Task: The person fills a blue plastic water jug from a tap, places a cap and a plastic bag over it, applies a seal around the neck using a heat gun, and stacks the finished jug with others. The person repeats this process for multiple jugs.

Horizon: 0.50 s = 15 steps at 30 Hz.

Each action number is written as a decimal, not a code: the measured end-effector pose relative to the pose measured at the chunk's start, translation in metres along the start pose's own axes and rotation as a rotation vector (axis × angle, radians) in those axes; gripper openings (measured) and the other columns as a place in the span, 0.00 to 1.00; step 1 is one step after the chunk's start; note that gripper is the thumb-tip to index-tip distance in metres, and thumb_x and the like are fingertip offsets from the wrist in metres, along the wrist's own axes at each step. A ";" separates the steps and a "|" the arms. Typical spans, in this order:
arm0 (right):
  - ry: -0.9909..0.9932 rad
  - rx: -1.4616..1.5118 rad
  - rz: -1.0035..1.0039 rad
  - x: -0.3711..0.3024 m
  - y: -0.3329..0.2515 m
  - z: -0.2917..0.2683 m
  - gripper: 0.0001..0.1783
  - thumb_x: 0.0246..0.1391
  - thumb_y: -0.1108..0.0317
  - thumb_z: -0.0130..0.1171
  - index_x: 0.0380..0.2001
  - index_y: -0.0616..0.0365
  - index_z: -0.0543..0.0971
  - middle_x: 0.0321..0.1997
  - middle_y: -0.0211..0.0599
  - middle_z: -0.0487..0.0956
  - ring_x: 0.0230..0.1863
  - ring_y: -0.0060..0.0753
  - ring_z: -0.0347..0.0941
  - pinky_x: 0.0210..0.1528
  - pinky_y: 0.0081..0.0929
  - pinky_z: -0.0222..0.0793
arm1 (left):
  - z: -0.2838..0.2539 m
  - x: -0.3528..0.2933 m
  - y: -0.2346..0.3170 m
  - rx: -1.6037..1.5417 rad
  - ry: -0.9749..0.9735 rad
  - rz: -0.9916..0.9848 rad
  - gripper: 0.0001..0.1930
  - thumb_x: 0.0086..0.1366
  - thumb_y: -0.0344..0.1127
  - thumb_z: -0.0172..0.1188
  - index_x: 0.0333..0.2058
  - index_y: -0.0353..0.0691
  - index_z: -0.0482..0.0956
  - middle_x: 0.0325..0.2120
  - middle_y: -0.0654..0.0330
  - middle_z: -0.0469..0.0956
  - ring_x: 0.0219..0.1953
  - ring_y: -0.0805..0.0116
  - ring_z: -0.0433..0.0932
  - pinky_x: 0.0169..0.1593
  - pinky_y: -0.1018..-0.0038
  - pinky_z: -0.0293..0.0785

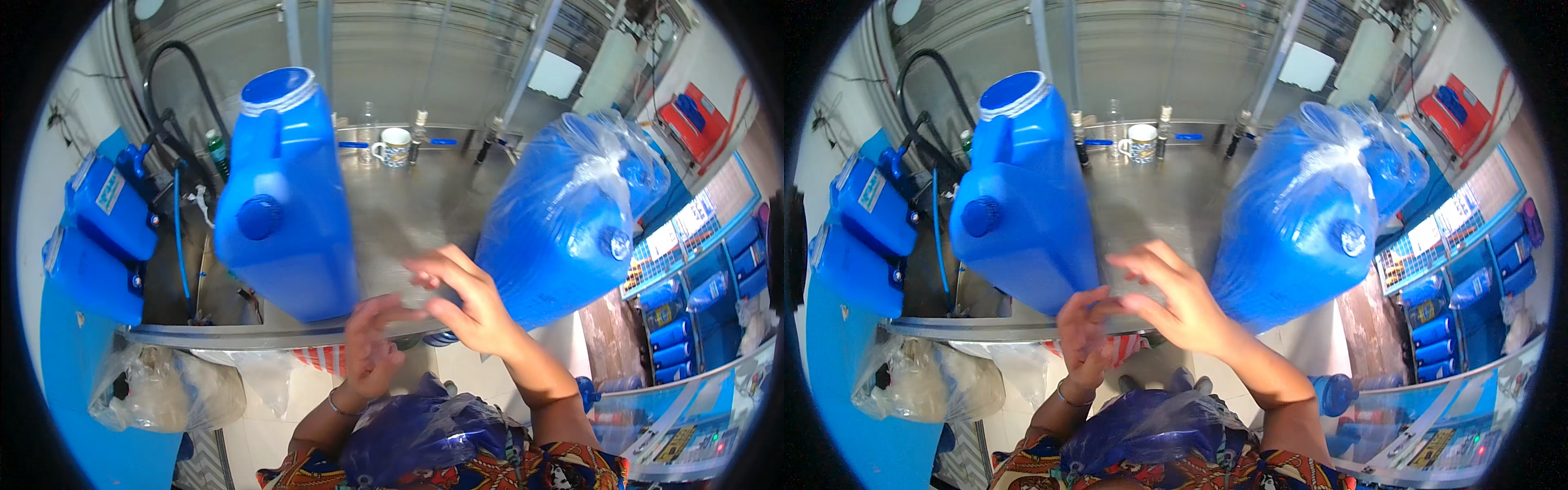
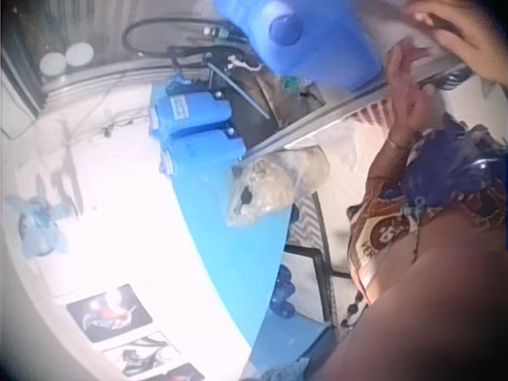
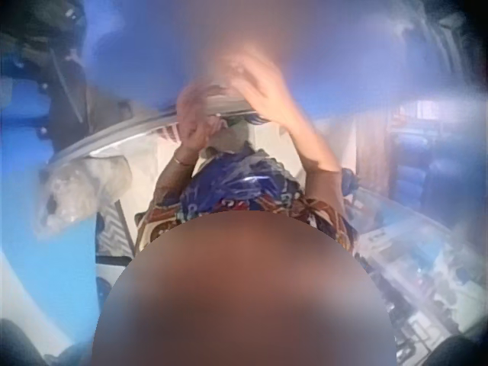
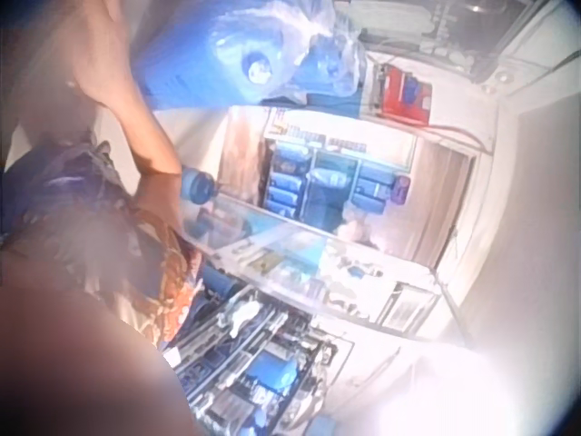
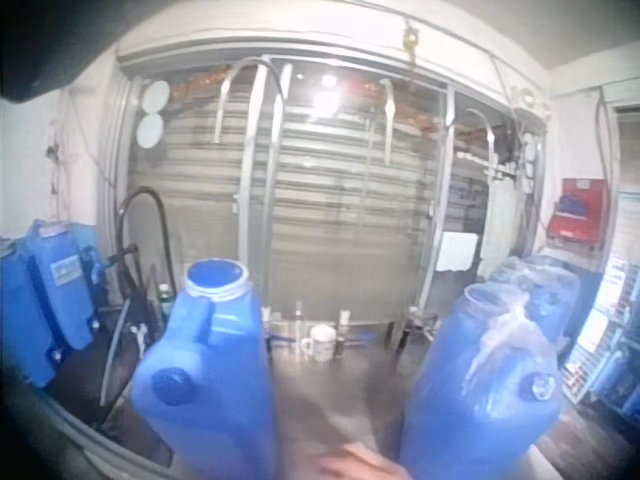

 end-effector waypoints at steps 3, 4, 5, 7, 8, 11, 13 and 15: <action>0.018 -0.068 -0.025 -0.057 -0.007 -0.041 0.33 0.50 0.54 0.66 0.56 0.60 0.72 0.45 0.42 0.74 0.43 0.36 0.73 0.45 0.30 0.70 | 0.064 0.019 -0.010 -0.587 -0.222 -0.218 0.35 0.60 0.33 0.58 0.64 0.38 0.53 0.62 0.48 0.59 0.57 0.48 0.68 0.62 0.53 0.58; 0.041 -0.105 -0.060 -0.077 -0.012 -0.055 0.36 0.47 0.52 0.68 0.57 0.59 0.71 0.46 0.43 0.74 0.43 0.37 0.74 0.45 0.31 0.71 | 0.087 0.024 -0.011 -0.624 -0.332 -0.227 0.35 0.60 0.33 0.59 0.64 0.39 0.53 0.63 0.49 0.58 0.59 0.47 0.67 0.63 0.52 0.57; 0.097 -0.118 -0.011 -0.100 -0.013 -0.069 0.40 0.43 0.49 0.69 0.57 0.59 0.72 0.46 0.42 0.75 0.42 0.37 0.74 0.45 0.31 0.71 | 0.110 0.025 -0.011 -0.669 -0.439 -0.237 0.36 0.61 0.34 0.59 0.65 0.41 0.52 0.63 0.50 0.57 0.60 0.47 0.66 0.64 0.51 0.56; 0.190 -0.238 0.046 -0.140 -0.010 -0.101 0.40 0.42 0.49 0.70 0.56 0.59 0.73 0.45 0.41 0.75 0.41 0.37 0.75 0.44 0.31 0.71 | 0.157 0.020 -0.014 -0.815 -0.515 -0.304 0.37 0.62 0.36 0.60 0.65 0.43 0.51 0.65 0.49 0.54 0.62 0.46 0.64 0.64 0.51 0.55; 0.236 -0.298 0.073 -0.160 -0.008 -0.117 0.39 0.42 0.50 0.70 0.56 0.59 0.74 0.44 0.40 0.76 0.41 0.36 0.75 0.44 0.31 0.72 | 0.180 0.016 -0.016 -0.892 -0.543 -0.343 0.37 0.62 0.37 0.60 0.66 0.44 0.51 0.66 0.49 0.52 0.62 0.46 0.63 0.65 0.50 0.54; 0.421 -0.189 0.189 -0.218 0.007 -0.163 0.23 0.50 0.56 0.66 0.46 0.60 0.80 0.40 0.41 0.78 0.38 0.35 0.76 0.40 0.28 0.72 | 0.250 0.008 -0.036 -0.902 -0.651 -0.429 0.41 0.61 0.42 0.63 0.67 0.46 0.49 0.68 0.48 0.46 0.66 0.48 0.56 0.66 0.50 0.51; 0.533 -0.200 0.269 -0.258 0.015 -0.197 0.14 0.55 0.62 0.61 0.35 0.62 0.83 0.35 0.42 0.80 0.35 0.34 0.77 0.38 0.27 0.72 | 0.299 0.000 -0.053 -0.930 -0.674 -0.551 0.46 0.58 0.46 0.66 0.67 0.42 0.47 0.68 0.48 0.44 0.68 0.50 0.52 0.66 0.51 0.50; 0.595 -0.253 0.274 -0.292 0.024 -0.234 0.14 0.55 0.62 0.60 0.34 0.64 0.83 0.34 0.42 0.81 0.34 0.34 0.77 0.37 0.27 0.72 | 0.348 -0.003 -0.069 -0.983 -0.713 -0.582 0.44 0.58 0.41 0.64 0.67 0.41 0.48 0.69 0.46 0.43 0.67 0.47 0.53 0.66 0.49 0.49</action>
Point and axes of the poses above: each hand's wrist, its own x-axis towards the middle knuckle, its own z-axis out of the palm, y = z × x, the point moved 7 cm from there along x, towards the middle knuckle
